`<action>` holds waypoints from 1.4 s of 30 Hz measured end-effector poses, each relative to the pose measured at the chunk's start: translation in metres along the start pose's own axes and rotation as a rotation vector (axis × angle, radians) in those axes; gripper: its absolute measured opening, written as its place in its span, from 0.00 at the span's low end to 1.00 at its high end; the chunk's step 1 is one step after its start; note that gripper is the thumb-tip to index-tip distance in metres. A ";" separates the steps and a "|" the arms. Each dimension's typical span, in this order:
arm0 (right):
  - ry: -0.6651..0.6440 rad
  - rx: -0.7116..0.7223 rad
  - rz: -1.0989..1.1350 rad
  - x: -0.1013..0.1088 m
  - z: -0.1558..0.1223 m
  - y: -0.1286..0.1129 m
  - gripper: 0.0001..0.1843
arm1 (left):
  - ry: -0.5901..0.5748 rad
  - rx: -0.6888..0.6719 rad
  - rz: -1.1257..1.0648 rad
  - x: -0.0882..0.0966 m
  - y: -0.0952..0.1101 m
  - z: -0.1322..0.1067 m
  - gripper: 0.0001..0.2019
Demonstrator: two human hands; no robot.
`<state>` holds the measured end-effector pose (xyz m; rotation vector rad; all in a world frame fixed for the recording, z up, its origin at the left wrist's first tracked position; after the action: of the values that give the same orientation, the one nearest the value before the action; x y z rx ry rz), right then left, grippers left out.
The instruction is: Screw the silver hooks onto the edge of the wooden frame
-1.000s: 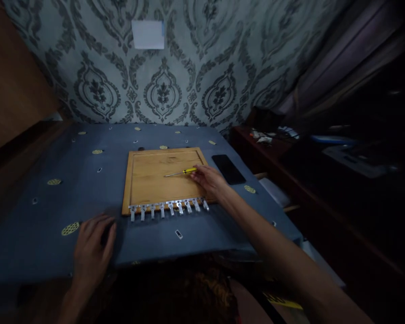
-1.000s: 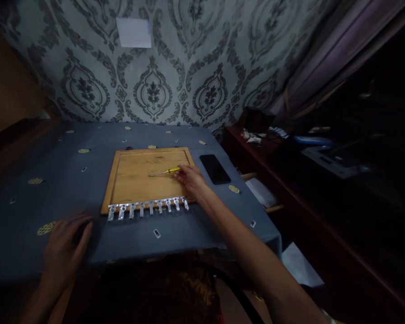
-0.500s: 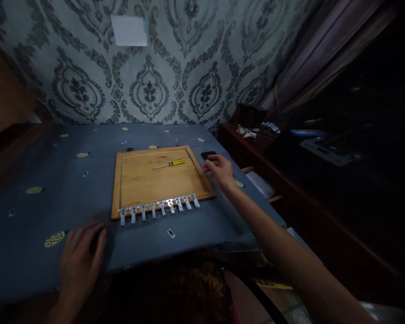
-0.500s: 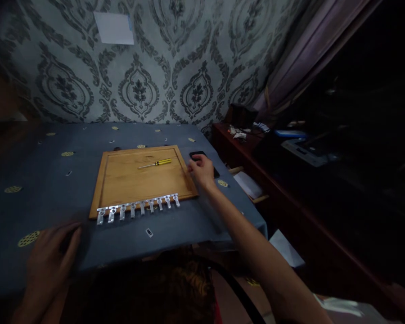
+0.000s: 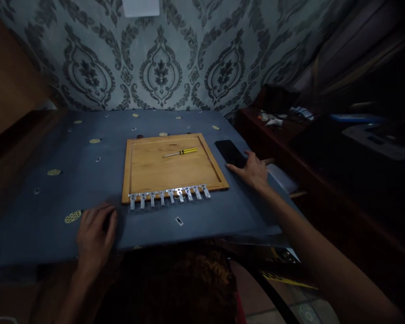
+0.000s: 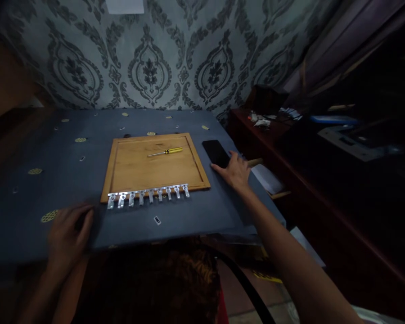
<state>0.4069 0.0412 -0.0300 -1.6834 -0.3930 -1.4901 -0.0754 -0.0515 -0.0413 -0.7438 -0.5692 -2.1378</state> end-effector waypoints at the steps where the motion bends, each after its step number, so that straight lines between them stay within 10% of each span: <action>1: 0.000 0.009 -0.018 0.000 -0.002 -0.002 0.47 | -0.002 0.016 0.000 0.000 0.000 0.000 0.07; 22: -0.033 0.018 0.002 -0.005 -0.010 -0.006 0.43 | 0.025 0.397 0.067 0.008 -0.010 -0.001 0.11; 42: -0.013 0.099 0.064 -0.002 -0.016 0.001 0.43 | -0.068 0.485 0.120 0.012 -0.011 0.000 0.12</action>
<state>0.3959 0.0291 -0.0325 -1.6138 -0.4099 -1.3909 -0.0901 -0.0517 -0.0351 -0.5603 -1.0064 -1.7673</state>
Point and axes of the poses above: each hand's wrist, its own z-axis towards the middle knuckle, its own x-axis out of the back of the hand, y = z × x, the point moved 1 cm from there along z, towards the middle knuckle, and after that the axes turned 9 degrees about -x, right-handed, at the moved point
